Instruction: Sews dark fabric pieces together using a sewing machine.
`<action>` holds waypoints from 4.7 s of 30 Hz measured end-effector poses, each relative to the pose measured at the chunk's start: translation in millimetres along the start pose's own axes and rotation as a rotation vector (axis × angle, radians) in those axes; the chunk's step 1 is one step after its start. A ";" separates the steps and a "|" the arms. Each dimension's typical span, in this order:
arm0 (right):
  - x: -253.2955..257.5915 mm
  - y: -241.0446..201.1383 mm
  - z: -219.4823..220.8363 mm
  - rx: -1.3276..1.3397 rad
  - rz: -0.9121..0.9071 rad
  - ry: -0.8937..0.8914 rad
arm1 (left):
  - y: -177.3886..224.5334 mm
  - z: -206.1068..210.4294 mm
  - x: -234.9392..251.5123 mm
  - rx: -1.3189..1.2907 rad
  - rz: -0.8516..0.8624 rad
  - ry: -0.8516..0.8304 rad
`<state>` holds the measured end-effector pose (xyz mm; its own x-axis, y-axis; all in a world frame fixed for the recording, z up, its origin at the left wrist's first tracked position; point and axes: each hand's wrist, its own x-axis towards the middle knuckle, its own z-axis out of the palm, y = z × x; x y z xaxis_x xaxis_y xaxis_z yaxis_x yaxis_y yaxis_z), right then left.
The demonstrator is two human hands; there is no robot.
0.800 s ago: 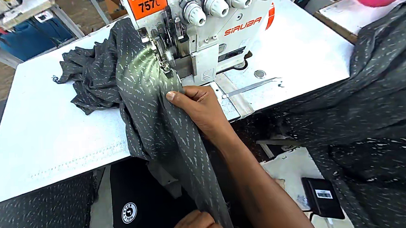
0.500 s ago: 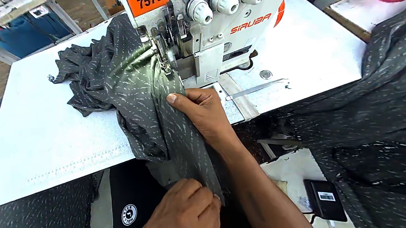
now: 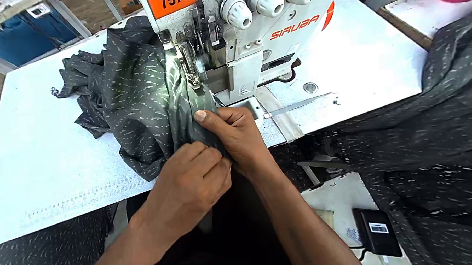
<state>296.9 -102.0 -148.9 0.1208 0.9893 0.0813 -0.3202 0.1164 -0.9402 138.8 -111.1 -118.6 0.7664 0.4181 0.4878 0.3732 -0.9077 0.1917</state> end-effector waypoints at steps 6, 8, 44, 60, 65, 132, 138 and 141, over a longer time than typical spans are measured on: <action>-3.1 4.8 4.5 0.115 0.012 -0.022 | -27.5 -14.2 27.9 0.086 0.031 0.032; -8.9 0.8 9.7 0.183 0.077 -0.010 | -37.9 -16.5 37.6 0.115 0.050 0.055; -5.5 2.4 -1.1 -1.098 -0.688 0.242 | 16.3 1.7 14.4 -0.511 -0.553 0.380; -61.1 -12.1 -11.7 -0.258 0.021 -0.052 | 28.1 -1.9 -44.3 -0.260 0.095 0.009; -64.2 -15.1 -3.1 -0.179 0.146 -0.281 | 63.3 -28.3 -59.1 -0.580 0.192 -0.460; -100.7 -39.4 1.7 -1.020 -0.515 -0.192 | 61.3 -62.3 -29.7 -0.915 -0.374 0.183; -98.3 -31.6 -6.1 -0.859 -0.389 -0.199 | -57.6 -108.8 -93.0 -0.322 -0.923 0.327; -96.7 -42.7 3.4 -0.890 -0.402 -0.208 | -141.8 -99.0 -84.1 -0.265 -1.141 0.248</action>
<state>295.7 -202.3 -115.6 -0.1288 0.8963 0.4244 0.5394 0.4224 -0.7284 -30.4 -21.1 -102.5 -0.0689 0.9953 0.0678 0.6310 -0.0092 0.7757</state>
